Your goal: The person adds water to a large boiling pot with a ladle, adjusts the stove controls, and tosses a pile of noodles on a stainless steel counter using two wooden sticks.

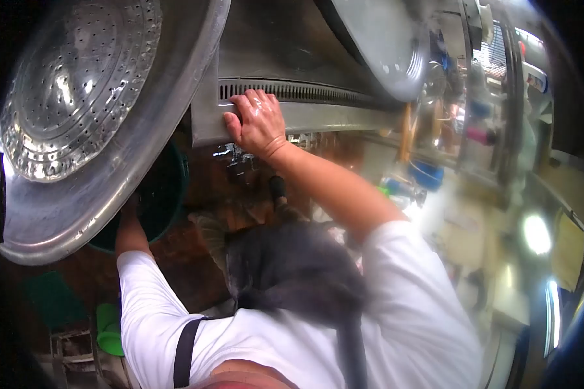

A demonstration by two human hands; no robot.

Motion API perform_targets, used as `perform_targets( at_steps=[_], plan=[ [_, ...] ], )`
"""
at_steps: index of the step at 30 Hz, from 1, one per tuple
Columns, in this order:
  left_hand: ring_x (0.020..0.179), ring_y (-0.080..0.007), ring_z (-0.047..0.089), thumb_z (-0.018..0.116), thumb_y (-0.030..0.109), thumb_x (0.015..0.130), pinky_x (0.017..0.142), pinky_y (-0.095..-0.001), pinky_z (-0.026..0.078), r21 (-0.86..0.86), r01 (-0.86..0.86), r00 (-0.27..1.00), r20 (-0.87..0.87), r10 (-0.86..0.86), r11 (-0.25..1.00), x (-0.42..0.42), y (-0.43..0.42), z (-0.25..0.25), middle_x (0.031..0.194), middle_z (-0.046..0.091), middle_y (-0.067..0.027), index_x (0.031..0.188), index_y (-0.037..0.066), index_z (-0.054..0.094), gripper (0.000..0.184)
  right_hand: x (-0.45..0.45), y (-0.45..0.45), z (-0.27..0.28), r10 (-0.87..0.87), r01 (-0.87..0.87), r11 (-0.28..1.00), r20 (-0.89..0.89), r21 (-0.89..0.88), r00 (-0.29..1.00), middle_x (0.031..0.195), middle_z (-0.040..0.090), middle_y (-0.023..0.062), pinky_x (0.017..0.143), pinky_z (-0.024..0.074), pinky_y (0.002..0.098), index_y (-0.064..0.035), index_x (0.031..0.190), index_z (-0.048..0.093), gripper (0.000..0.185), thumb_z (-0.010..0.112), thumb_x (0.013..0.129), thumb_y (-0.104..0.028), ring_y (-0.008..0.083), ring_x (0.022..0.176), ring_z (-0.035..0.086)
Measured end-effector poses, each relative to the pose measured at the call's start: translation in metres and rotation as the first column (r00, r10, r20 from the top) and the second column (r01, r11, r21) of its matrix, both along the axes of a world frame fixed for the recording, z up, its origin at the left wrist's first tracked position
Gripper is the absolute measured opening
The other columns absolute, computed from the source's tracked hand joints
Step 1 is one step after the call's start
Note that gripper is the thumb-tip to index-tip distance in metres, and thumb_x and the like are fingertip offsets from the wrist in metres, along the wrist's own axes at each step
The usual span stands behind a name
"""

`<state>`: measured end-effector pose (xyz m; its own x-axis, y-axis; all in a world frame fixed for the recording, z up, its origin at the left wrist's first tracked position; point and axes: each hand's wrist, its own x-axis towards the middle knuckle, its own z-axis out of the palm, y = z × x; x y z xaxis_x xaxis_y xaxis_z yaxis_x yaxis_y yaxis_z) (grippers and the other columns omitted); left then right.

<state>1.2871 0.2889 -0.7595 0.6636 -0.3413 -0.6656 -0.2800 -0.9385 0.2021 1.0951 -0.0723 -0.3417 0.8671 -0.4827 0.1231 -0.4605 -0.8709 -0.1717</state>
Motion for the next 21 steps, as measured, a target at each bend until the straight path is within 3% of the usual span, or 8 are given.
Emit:
perform_targets(
  at_steps=[2,5,7,8,10,12,16,21],
  plan=[
    [0.122,-0.043,0.056,0.061,0.021,0.082,0.102,-0.0504,0.047,-0.116,0.067,0.998,-0.007,-0.068,0.991,-0.001,0.017,-0.018,0.141,0.052,-0.0202,0.136,0.009,0.054,0.056,0.0,0.001,0.0,-0.003,0.003,1.0,0.005,0.005,1.0,0.089,0.06,0.0122,0.079,0.043,0.0434,-0.0048,0.1,0.063,0.029,0.062,0.086,-0.031,0.0328,0.088,0.058],
    [0.122,-0.0439,0.056,0.062,0.019,0.079,0.104,-0.0498,0.046,-0.527,0.156,0.981,-0.013,-0.191,0.835,-0.003,0.049,-0.032,0.141,0.053,-0.0199,0.136,0.009,0.054,0.059,0.0,-0.001,-0.001,0.0,0.0,1.0,0.03,0.007,1.0,0.088,0.06,0.0114,0.079,0.0435,0.0439,-0.0058,0.099,0.063,0.029,0.062,0.086,-0.032,0.0321,0.088,0.058],
    [0.122,-0.0445,0.055,0.063,0.018,0.077,0.105,-0.0494,0.045,-0.62,0.255,0.956,0.048,-0.289,0.742,-0.008,0.062,-0.024,0.141,0.053,-0.0197,0.136,0.009,0.054,0.061,0.0,0.0,-0.002,-0.004,0.005,1.0,0.046,-0.013,0.999,0.088,0.06,0.0112,0.08,0.0438,0.0439,-0.0063,0.098,0.064,0.029,0.061,0.087,-0.033,0.0319,0.088,0.058],
    [0.122,-0.0445,0.055,0.063,0.016,0.074,0.105,-0.0489,0.045,-0.439,0.454,0.89,0.182,-0.418,0.775,-0.009,0.063,-0.002,0.138,0.055,-0.0216,0.136,0.01,0.055,0.063,-0.002,0.001,-0.003,-0.003,0.004,1.0,0.054,-0.012,0.999,0.088,0.06,0.0111,0.08,0.044,0.044,-0.0065,0.098,0.064,0.029,0.061,0.087,-0.033,0.0318,0.089,0.058],
    [0.113,-0.0432,0.061,0.065,0.016,0.073,0.096,-0.0491,0.048,-0.508,0.338,0.927,0.033,-0.374,0.792,-0.009,0.063,0.049,0.124,0.061,-0.0267,0.134,0.01,0.056,0.062,-0.003,0.001,-0.003,-0.015,0.016,1.0,0.055,-0.021,0.998,0.09,0.062,0.0117,0.079,0.045,0.0443,-0.0069,0.097,0.065,0.028,0.062,0.087,-0.034,0.0316,0.09,0.059],
    [0.103,-0.0439,0.063,0.068,0.017,0.07,0.088,-0.0492,0.05,-0.392,0.004,0.955,-0.273,-0.12,0.92,-0.013,0.053,0.137,0.111,0.065,-0.029,0.128,0.009,0.059,0.059,-0.003,0.003,-0.005,-0.025,0.027,0.999,0.053,-0.037,0.998,0.091,0.063,0.0126,0.079,0.0453,0.0444,-0.0071,0.097,0.066,0.028,0.062,0.087,-0.034,0.0318,0.09,0.06],
    [0.109,-0.0449,0.06,0.069,0.018,0.071,0.091,-0.0471,0.049,-0.322,-0.11,0.953,-0.301,0.009,0.94,-0.041,0.051,0.242,0.113,0.066,-0.0267,0.12,0.004,0.061,0.052,-0.004,0.006,0.003,-0.025,0.026,0.999,0.03,-0.034,0.999,0.094,0.063,0.0126,0.082,0.0451,0.0457,-0.0068,0.1,0.063,0.028,0.058,0.092,-0.033,0.0332,0.094,0.06],
    [0.064,-0.0323,0.064,0.072,0.016,0.071,0.059,-0.0416,0.052,-0.324,-0.304,0.919,-0.349,0.186,0.896,-0.104,0.065,0.303,0.08,0.065,-0.0181,0.108,-0.002,0.059,0.043,-0.008,0.004,0.004,-0.031,0.032,0.999,0.055,-0.023,0.998,0.092,0.065,0.0126,0.082,0.0462,0.0451,-0.0072,0.093,0.066,0.031,0.058,0.092,-0.037,0.0315,0.093,0.062]
  ],
)
